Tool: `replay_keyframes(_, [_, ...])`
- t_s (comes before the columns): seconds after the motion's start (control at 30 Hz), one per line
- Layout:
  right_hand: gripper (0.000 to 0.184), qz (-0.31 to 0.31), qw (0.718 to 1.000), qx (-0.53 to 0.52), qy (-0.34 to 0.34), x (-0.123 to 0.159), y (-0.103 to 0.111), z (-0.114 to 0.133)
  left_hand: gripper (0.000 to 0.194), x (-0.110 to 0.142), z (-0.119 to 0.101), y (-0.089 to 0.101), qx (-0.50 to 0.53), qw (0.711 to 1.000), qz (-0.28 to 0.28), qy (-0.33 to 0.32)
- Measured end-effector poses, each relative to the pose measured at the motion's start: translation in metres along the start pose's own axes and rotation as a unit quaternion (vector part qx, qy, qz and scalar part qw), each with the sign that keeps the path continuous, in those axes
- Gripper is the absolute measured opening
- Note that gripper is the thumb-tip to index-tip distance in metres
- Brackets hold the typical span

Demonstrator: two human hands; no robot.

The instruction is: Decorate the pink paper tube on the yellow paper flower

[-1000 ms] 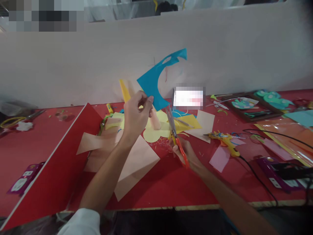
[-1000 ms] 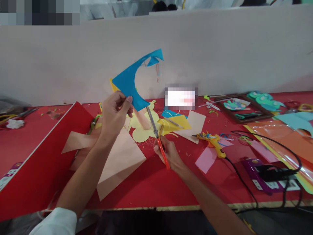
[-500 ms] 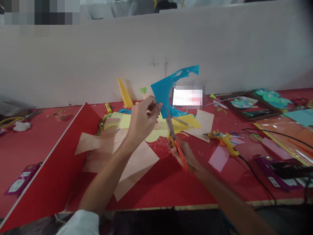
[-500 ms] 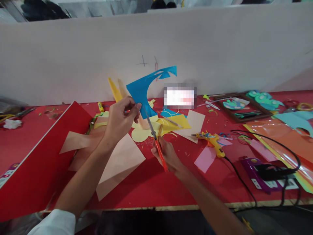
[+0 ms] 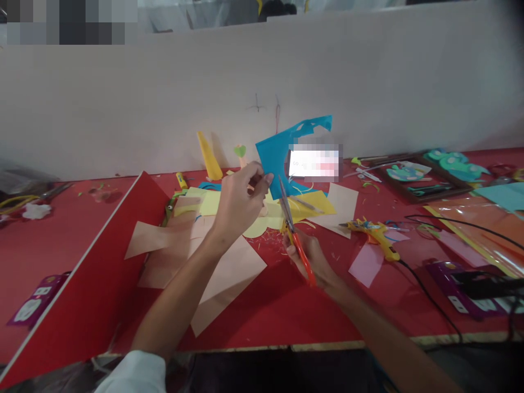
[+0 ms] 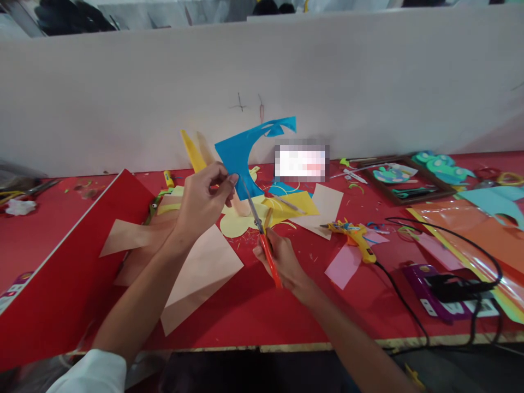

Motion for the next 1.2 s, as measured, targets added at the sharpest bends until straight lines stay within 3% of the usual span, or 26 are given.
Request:
replay_keyframes(0.73, [0.053, -0.036, 0.999, -0.010, -0.016, 0.0010, -0.0015, -0.0073, 0.037, -0.0013, 0.0002, 0.0044, 0.011, 1.000, 0.012, 0.002])
replay_keyframes(0.97, [0.043, -0.033, 0.999, -0.012, 0.002, -0.0017, 0.0000, 0.0011, 0.034, 0.0008, 0.0024, -0.0026, 0.001, 0.998, 0.065, 0.020])
replay_keyframes(1.2, [0.049, -0.051, 0.998, 0.023, -0.017, -0.0008, 0.0006, -0.0087, 0.031, 0.0008, 0.0023, -0.0047, -0.012, 0.997, 0.073, 0.027])
Point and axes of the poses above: each hand's wrist, its own x-axis away from the middle knuckle, its own y-axis out of the back of the hand, z = x × y, the point moved 2 cm from there along -x, towards the middle knuckle, and after that the axes turned 4 degrees about z, right-handed, at the moved point
